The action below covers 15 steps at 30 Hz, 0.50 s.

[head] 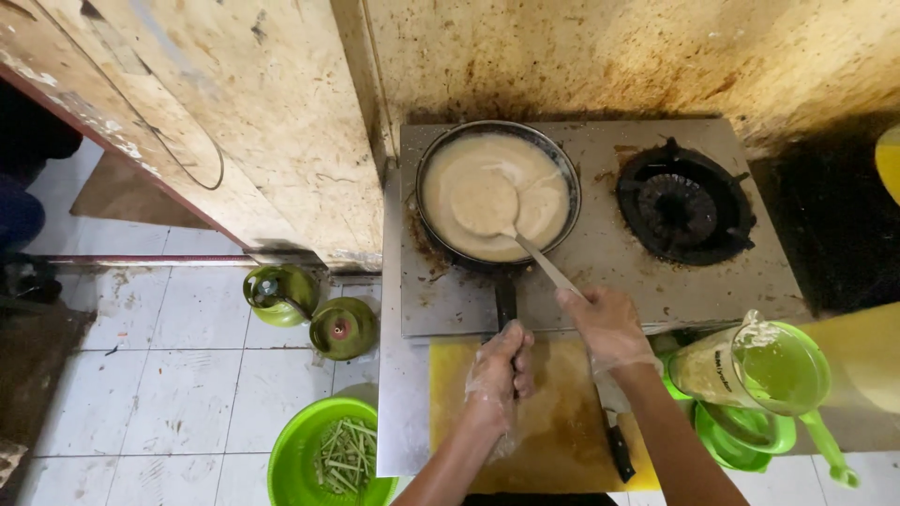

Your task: Stirring a thick batter or liquid in a pan on a commercial gas stove.

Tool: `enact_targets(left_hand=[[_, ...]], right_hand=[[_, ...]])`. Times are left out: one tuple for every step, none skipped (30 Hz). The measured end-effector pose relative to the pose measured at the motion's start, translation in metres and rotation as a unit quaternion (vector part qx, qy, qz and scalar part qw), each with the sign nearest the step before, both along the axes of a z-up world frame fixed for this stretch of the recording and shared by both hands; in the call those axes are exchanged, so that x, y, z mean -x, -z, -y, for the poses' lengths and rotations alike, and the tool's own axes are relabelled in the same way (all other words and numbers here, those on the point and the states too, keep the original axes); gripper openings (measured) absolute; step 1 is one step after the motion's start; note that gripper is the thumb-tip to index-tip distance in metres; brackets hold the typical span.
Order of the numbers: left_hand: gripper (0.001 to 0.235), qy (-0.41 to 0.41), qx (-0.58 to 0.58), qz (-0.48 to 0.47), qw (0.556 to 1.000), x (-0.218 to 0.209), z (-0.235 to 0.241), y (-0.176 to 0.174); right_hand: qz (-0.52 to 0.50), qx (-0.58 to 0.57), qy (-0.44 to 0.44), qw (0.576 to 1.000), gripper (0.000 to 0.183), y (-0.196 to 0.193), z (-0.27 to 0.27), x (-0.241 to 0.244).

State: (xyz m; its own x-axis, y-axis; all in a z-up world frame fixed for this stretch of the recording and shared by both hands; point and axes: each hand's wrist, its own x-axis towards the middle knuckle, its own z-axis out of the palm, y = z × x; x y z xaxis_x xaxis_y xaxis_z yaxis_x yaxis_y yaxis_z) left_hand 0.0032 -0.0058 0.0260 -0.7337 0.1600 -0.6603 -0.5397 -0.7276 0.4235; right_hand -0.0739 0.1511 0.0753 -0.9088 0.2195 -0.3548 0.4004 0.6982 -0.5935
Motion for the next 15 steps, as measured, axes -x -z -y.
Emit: enact_targets(left_hand=[[0.026,0.002,-0.004,-0.004,1.0,0.0,0.0,0.004],[0.024,0.005,-0.007,-0.007,1.0,0.0,0.0,0.008],[0.024,0.005,-0.007,-0.009,1.0,-0.002,-0.002,0.01],[0.021,0.002,0.003,-0.008,1.0,-0.003,-0.003,0.011],[0.018,-0.002,0.014,-0.008,1.0,-0.004,-0.004,0.013],[0.018,-0.002,0.014,-0.01,1.0,-0.01,-0.006,0.013],[0.018,0.004,0.046,0.005,0.999,-0.015,-0.007,0.013],[0.019,0.01,0.079,0.02,0.997,-0.02,-0.008,0.014],[0.019,0.009,0.079,0.016,0.997,-0.026,-0.008,0.027],[0.022,0.049,0.095,-0.011,0.994,-0.032,-0.007,0.041],[0.029,0.089,0.11,-0.04,0.989,-0.037,-0.007,0.054],[0.029,0.088,0.111,-0.045,0.989,-0.046,0.002,0.044],[0.02,0.137,0.127,-0.076,0.98,-0.055,0.011,0.035],[0.026,0.185,0.142,-0.107,0.966,-0.065,0.021,0.026],[0.026,0.185,0.144,-0.111,0.966,-0.075,0.026,0.055]], right_hand=[[0.008,-0.008,0.015,1.0,0.041,-0.006,0.003,-0.001],[0.016,-0.015,0.03,0.999,0.039,-0.013,0.007,-0.003],[0.014,-0.015,0.03,0.999,0.039,-0.014,0.006,-0.003],[0.007,-0.02,0.028,0.999,0.042,-0.015,0.005,-0.003],[0.0,-0.025,0.026,0.999,0.045,-0.016,0.004,-0.002],[-0.002,-0.024,0.026,0.999,0.045,-0.015,0.003,-0.002],[-0.012,-0.051,0.024,0.998,0.047,-0.013,0.002,-0.002],[-0.021,-0.077,0.023,0.997,0.049,-0.012,0.002,-0.001],[-0.025,-0.076,0.022,0.997,0.049,-0.011,0.001,-0.003],[-0.043,-0.091,0.016,0.995,0.048,-0.01,0.001,-0.004],[-0.063,-0.106,0.011,0.992,0.047,-0.009,0.0,-0.005],[-0.068,-0.106,0.011,0.992,0.047,-0.013,0.002,-0.006],[-0.048,-0.139,0.009,0.989,0.052,-0.017,0.004,-0.007],[-0.028,-0.173,0.007,0.984,0.058,-0.02,0.007,-0.008],[-0.033,-0.173,0.008,0.984,0.058,-0.019,0.006,-0.012]])
